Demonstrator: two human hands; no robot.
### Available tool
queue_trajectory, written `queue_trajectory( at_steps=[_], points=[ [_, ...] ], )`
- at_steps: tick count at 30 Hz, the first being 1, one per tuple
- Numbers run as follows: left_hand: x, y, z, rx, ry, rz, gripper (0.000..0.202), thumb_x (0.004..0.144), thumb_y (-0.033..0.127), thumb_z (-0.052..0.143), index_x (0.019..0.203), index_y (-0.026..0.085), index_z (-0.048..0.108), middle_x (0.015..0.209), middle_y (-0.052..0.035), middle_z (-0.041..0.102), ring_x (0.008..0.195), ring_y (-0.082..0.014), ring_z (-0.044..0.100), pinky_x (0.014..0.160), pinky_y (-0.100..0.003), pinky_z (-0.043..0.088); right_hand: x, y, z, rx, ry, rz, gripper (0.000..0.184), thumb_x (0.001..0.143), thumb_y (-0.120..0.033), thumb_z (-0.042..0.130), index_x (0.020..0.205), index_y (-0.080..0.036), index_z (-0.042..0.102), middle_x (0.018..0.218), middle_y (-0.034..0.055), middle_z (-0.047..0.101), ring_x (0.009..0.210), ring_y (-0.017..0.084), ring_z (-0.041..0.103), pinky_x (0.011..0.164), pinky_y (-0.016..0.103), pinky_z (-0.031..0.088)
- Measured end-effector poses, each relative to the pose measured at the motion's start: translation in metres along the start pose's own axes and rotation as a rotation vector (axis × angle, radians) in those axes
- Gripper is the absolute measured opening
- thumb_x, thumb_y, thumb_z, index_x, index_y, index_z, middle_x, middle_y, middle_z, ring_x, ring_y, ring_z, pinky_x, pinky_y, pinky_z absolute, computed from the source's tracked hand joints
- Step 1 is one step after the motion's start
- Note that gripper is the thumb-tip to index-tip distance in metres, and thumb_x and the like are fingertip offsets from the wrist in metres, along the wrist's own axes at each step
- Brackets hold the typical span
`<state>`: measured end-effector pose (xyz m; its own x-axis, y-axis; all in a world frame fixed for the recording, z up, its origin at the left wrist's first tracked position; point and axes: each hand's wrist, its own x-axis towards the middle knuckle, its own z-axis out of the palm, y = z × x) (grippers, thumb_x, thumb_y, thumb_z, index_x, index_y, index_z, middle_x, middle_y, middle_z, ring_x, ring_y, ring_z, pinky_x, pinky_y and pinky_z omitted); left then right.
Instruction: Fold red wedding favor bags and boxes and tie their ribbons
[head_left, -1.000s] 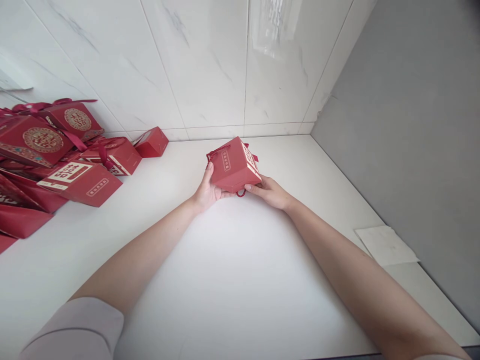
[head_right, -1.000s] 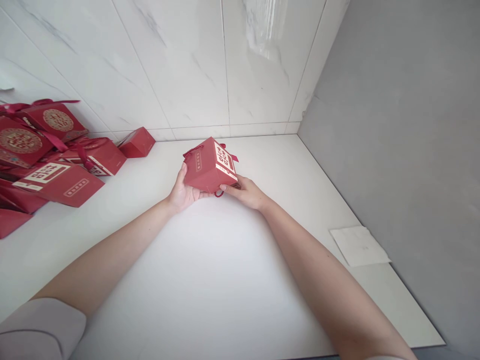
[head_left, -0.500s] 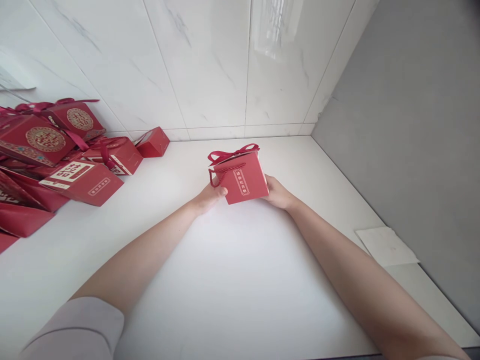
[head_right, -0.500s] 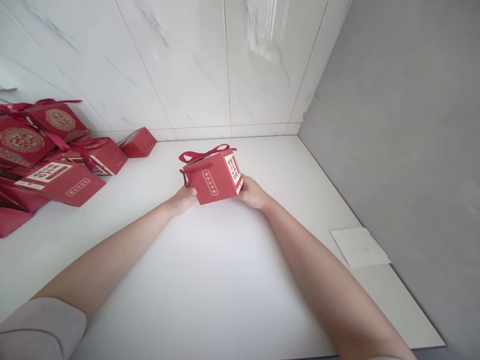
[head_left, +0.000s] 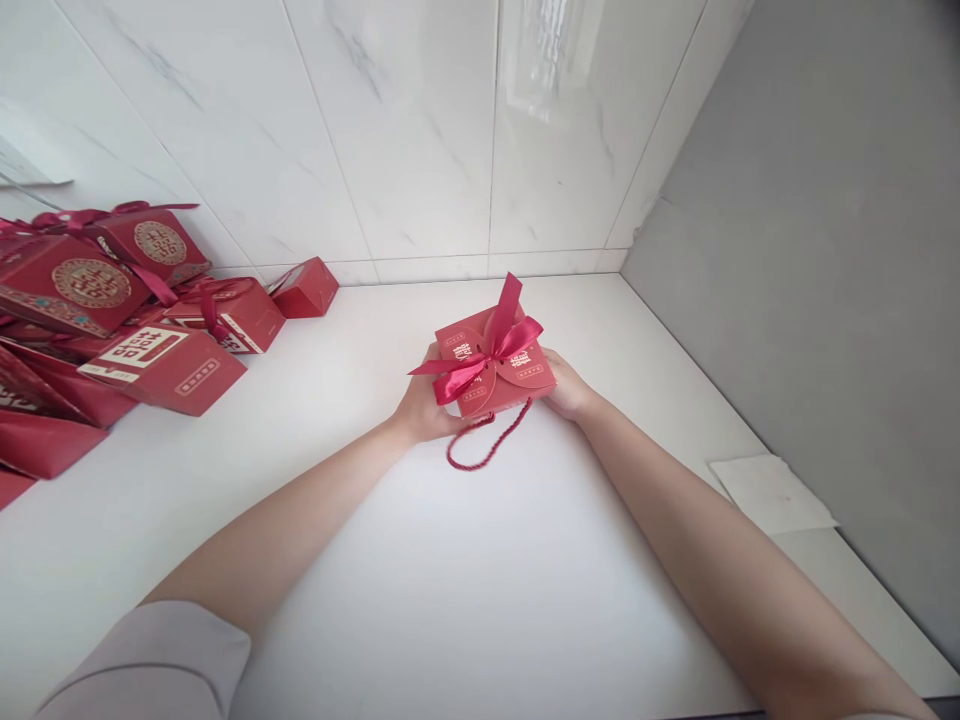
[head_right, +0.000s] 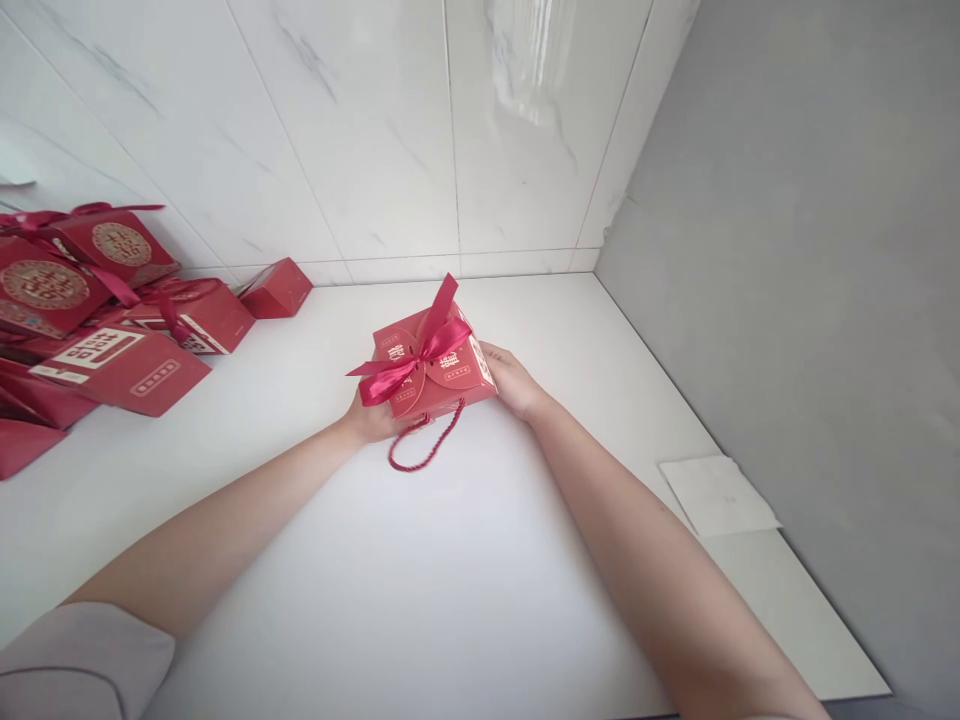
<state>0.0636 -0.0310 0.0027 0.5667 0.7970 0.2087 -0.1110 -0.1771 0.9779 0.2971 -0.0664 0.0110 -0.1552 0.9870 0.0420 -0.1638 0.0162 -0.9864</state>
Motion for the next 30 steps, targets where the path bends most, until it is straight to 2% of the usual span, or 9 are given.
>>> queue_trajectory(
  at_steps=[3, 5, 6, 8, 11, 15, 21, 25, 30],
  points=[
    [0.0011, 0.0002, -0.0006, 0.318, 0.088, 0.214, 0.085, 0.055, 0.036, 0.098, 0.133, 0.029, 0.064, 0.157, -0.0132, 0.05, 0.147, -0.0478, 0.046, 0.115, -0.065, 0.047, 0.0013, 0.0024, -0.006, 0.161, 0.047, 0.052, 0.057, 0.091, -0.074, 0.061, 0.115, -0.024, 0.075, 0.122, 0.0084, 0.081, 0.118, 0.033, 0.073, 0.102, 0.049, 0.058],
    [0.0026, -0.0009, -0.0013, 0.475, 0.032, 0.274, 0.091, 0.061, 0.038, 0.095, 0.144, 0.034, 0.056, 0.161, -0.0118, 0.045, 0.141, -0.0443, 0.054, 0.107, -0.061, 0.054, 0.0022, 0.0041, -0.0093, 0.192, 0.044, 0.06, 0.053, 0.09, -0.07, 0.064, 0.115, -0.025, 0.074, 0.118, 0.0072, 0.082, 0.116, 0.033, 0.074, 0.1, 0.048, 0.059],
    [0.0032, -0.0015, -0.0015, 0.501, -0.01, 0.261, 0.098, 0.062, 0.038, 0.094, 0.15, 0.036, 0.051, 0.163, -0.0112, 0.043, 0.139, -0.0425, 0.056, 0.105, -0.059, 0.055, 0.0025, 0.0047, -0.0102, 0.189, 0.039, 0.059, 0.047, 0.088, -0.066, 0.068, 0.112, -0.026, 0.074, 0.115, 0.0059, 0.082, 0.114, 0.033, 0.075, 0.098, 0.047, 0.06],
    [0.0036, -0.0022, -0.0013, 0.501, -0.07, 0.203, 0.107, 0.062, 0.038, 0.095, 0.156, 0.037, 0.044, 0.164, -0.0113, 0.044, 0.136, -0.0408, 0.059, 0.105, -0.056, 0.055, 0.0027, 0.0051, -0.011, 0.165, 0.03, 0.053, 0.034, 0.084, -0.054, 0.074, 0.103, -0.026, 0.074, 0.106, 0.0033, 0.082, 0.105, 0.031, 0.076, 0.092, 0.044, 0.061],
    [0.0031, -0.0014, -0.0001, 0.451, -0.096, 0.148, 0.1, 0.062, 0.038, 0.096, 0.151, 0.033, 0.052, 0.159, -0.0122, 0.05, 0.134, -0.0418, 0.06, 0.107, -0.055, 0.054, 0.0021, 0.0042, -0.0102, 0.096, 0.067, 0.047, 0.023, 0.079, -0.046, 0.074, 0.091, -0.026, 0.072, 0.093, 0.0018, 0.079, 0.092, 0.029, 0.074, 0.085, 0.042, 0.061],
    [0.0025, -0.0005, 0.0008, 0.402, -0.083, 0.165, 0.094, 0.059, 0.033, 0.097, 0.145, 0.031, 0.06, 0.159, -0.0126, 0.052, 0.129, -0.0429, 0.063, 0.106, -0.056, 0.055, 0.0022, 0.0046, -0.0096, 0.036, 0.108, 0.044, 0.025, 0.078, -0.046, 0.073, 0.091, -0.026, 0.07, 0.088, 0.0024, 0.077, 0.093, 0.03, 0.073, 0.086, 0.043, 0.059],
    [0.0027, -0.003, -0.0007, 0.403, -0.078, 0.178, 0.098, 0.058, 0.033, 0.098, 0.149, 0.032, 0.059, 0.159, -0.0124, 0.053, 0.124, -0.0416, 0.067, 0.104, -0.056, 0.056, 0.0023, 0.0026, -0.0081, 0.028, 0.11, 0.046, 0.027, 0.073, -0.045, 0.077, 0.089, -0.026, 0.068, 0.089, 0.0033, 0.077, 0.095, 0.031, 0.071, 0.086, 0.045, 0.059],
    [0.0033, -0.001, -0.0003, 0.45, -0.099, 0.167, 0.091, 0.062, 0.037, 0.097, 0.146, 0.031, 0.061, 0.162, -0.0122, 0.048, 0.126, -0.0423, 0.066, 0.105, -0.058, 0.055, 0.0013, -0.0005, -0.0062, 0.046, 0.119, 0.049, 0.024, 0.07, -0.04, 0.075, 0.088, -0.026, 0.067, 0.091, 0.0031, 0.077, 0.098, 0.032, 0.071, 0.087, 0.045, 0.058],
    [0.0042, 0.0026, 0.0015, 0.421, -0.099, 0.172, 0.086, 0.062, 0.037, 0.097, 0.141, 0.031, 0.065, 0.16, -0.0114, 0.051, 0.132, -0.0443, 0.062, 0.108, -0.058, 0.054, 0.0001, -0.0015, -0.0058, 0.049, 0.117, 0.038, 0.02, 0.071, -0.036, 0.074, 0.088, -0.026, 0.067, 0.089, 0.0023, 0.076, 0.097, 0.031, 0.071, 0.087, 0.044, 0.058]
  ],
)
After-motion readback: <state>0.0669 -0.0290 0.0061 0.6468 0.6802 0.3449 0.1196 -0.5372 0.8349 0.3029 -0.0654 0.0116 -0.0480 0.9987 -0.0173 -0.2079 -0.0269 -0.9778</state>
